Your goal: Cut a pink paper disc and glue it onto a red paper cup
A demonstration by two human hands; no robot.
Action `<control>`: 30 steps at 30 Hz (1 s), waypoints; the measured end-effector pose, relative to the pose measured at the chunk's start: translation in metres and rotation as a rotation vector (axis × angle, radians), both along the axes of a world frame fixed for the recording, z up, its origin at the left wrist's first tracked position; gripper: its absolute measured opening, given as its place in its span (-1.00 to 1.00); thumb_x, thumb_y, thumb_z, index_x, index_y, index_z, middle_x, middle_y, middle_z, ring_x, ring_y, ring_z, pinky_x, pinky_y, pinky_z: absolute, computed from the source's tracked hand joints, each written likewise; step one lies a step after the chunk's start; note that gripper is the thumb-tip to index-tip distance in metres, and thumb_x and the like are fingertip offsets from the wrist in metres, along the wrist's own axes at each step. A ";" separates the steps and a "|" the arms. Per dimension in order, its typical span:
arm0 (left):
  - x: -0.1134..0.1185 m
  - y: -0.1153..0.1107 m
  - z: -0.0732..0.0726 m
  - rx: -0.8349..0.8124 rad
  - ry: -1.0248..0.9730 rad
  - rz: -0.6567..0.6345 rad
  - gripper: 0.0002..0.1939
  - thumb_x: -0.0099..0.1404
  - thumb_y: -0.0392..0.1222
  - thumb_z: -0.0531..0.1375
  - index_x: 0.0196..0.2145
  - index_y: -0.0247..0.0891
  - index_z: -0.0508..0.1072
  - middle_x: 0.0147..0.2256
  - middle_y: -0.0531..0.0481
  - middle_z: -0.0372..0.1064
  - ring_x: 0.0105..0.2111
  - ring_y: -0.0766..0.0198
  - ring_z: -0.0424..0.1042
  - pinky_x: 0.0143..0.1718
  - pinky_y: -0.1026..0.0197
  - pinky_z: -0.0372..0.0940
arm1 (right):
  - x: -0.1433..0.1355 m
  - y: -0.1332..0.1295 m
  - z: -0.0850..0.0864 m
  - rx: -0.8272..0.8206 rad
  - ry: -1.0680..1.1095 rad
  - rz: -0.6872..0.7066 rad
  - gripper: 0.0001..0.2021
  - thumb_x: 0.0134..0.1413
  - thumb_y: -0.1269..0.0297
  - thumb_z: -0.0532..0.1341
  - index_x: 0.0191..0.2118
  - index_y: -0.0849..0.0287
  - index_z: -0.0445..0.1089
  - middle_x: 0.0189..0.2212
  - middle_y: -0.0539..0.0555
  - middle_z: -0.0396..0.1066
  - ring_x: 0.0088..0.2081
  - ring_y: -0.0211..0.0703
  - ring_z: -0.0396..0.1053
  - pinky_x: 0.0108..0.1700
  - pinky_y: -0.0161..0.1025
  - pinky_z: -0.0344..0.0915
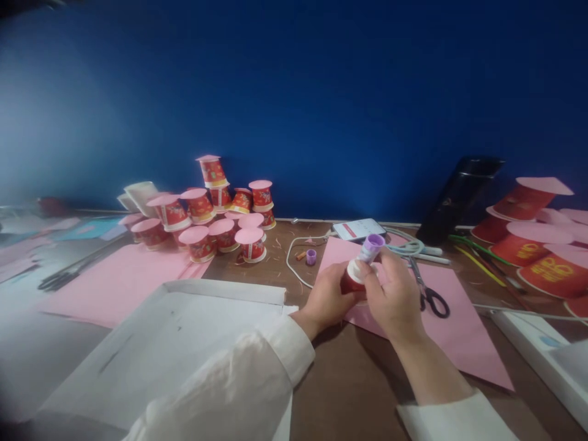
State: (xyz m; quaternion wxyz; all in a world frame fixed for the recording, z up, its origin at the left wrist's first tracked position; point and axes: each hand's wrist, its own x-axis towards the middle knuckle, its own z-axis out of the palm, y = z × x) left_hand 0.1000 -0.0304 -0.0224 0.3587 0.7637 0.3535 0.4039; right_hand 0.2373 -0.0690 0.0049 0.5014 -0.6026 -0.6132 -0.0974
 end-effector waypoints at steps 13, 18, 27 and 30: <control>0.002 -0.005 0.002 0.052 0.119 0.309 -0.38 0.14 0.02 0.44 0.10 -0.23 0.46 -0.03 -0.22 0.44 0.00 -0.13 0.41 0.10 -0.14 0.32 | -0.003 -0.017 0.001 0.126 0.085 0.032 -0.74 0.25 -0.01 0.29 -0.10 0.03 0.52 -0.11 0.17 0.60 -0.02 0.19 0.55 0.08 0.08 0.41; 0.001 -0.007 0.005 0.076 0.167 0.330 -0.40 0.16 0.03 0.41 0.10 -0.22 0.44 -0.01 -0.25 0.41 0.03 -0.17 0.37 0.14 -0.17 0.27 | -0.003 -0.018 0.004 0.175 -0.062 0.038 -0.77 0.28 0.02 0.29 -0.10 0.03 0.50 -0.17 0.14 0.60 -0.11 0.14 0.56 0.01 0.03 0.44; 0.004 -0.010 0.001 0.231 0.245 0.358 -0.42 0.20 0.07 0.34 0.09 -0.27 0.43 -0.07 -0.22 0.42 -0.05 -0.10 0.41 0.06 -0.14 0.32 | -0.001 -0.011 0.004 0.261 -0.174 0.052 -0.78 0.28 0.11 0.31 -0.05 0.08 0.52 -0.18 0.16 0.61 -0.13 0.12 0.57 -0.05 -0.01 0.46; 0.004 -0.012 0.002 0.281 0.291 0.359 -0.41 0.22 0.08 0.32 0.11 -0.27 0.42 -0.09 -0.20 0.43 -0.07 -0.08 0.41 0.01 -0.12 0.34 | -0.001 -0.008 0.003 0.301 -0.186 0.068 -0.77 0.27 0.13 0.33 -0.04 0.11 0.51 -0.18 0.18 0.61 -0.14 0.10 0.58 -0.05 -0.02 0.46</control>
